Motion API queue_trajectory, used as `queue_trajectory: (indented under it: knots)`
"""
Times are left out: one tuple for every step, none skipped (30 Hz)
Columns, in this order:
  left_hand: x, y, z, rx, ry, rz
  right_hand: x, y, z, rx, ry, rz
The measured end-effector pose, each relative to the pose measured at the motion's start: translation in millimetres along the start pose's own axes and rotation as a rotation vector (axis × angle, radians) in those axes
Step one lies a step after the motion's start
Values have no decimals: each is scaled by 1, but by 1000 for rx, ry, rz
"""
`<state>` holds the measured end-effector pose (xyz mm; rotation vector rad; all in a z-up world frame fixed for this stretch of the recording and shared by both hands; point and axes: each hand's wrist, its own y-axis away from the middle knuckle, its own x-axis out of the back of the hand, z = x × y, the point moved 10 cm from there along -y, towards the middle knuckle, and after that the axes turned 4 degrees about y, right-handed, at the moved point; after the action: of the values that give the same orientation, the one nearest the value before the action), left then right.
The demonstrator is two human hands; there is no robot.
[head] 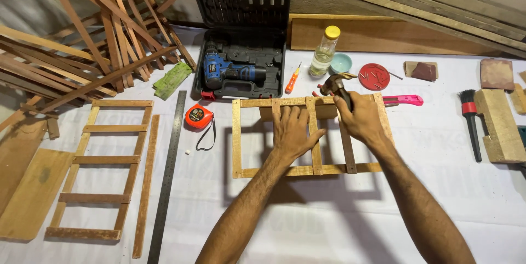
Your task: The person assembles small ladder-shaped wooden frames on a work table. They position wood strips across a rectangular frame, hammer nails to fasten the joints, measure parts with a steel ruler and tape measure, and flip the frames over to work on the other side.
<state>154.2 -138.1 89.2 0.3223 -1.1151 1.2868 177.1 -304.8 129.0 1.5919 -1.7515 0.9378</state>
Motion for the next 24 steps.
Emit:
queue_trajectory:
  knots:
    - [-3, -1, 10, 1, -1, -2, 6, 1, 3, -1, -2, -1]
    - [-3, -3, 24, -44, 16, 14, 13, 2, 12, -51, -8, 11]
    - [-4, -6, 38, -89, 34, 30, 20, 3, 20, -102, -13, 23]
    - [-7, -10, 45, -100, 37, 27, 20, 4, 28, -109, -13, 32]
    - [-11, -14, 51, -106, 43, 14, 24, 5, 30, -60, -21, 78]
    - [-16, -18, 58, -109, 51, 3, 28, 6, 33, -11, -25, 122]
    - [-20, -20, 59, -116, 56, 1, 25, 7, 39, -17, -21, 127]
    - [-26, -23, 58, -100, 47, -26, 21, 8, 43, -2, -24, 133]
    - [-32, -25, 56, -83, 38, -52, 17, 8, 47, 12, -28, 138]
    - [-31, -27, 56, -87, 42, -56, 15, 8, 50, 7, -25, 139]
    - [-31, -28, 55, -82, 46, -68, 12, 8, 47, 69, -13, 133]
    - [-32, -28, 54, -75, 47, -80, 7, 9, 44, 132, -3, 125]
    - [-35, -26, 56, -76, 50, -84, 12, 12, 40, 128, -2, 124]
    - [-36, -25, 55, -79, 51, -79, 12, 11, 36, 75, -24, 84]
    - [-36, -25, 53, -82, 52, -73, 12, 11, 33, 23, -46, 44]
    - [-43, -24, 48, -81, 48, -73, 9, 9, 36, 25, -49, 44]
    - [-47, -23, 45, -98, 18, -49, 9, 8, 36, 52, -61, 84]
    - [-53, -20, 44, -114, -9, -28, 10, 10, 38, 76, -71, 121]
    - [-49, -19, 45, -113, -9, -30, 8, 6, 42, 75, -71, 119]
    - [-47, -19, 48, -112, -7, -40, 4, 4, 45, 91, -28, 95]
    - [-45, -19, 51, -112, -5, -51, 1, 3, 47, 106, 15, 71]
    - [-42, -20, 53, -113, -4, -52, 5, 6, 45, 104, 16, 72]
    - [-38, -20, 55, -103, 21, -60, 9, 9, 42, 99, 11, 64]
    - [-34, -22, 57, -99, 44, -66, 14, 12, 40, 96, 5, 62]
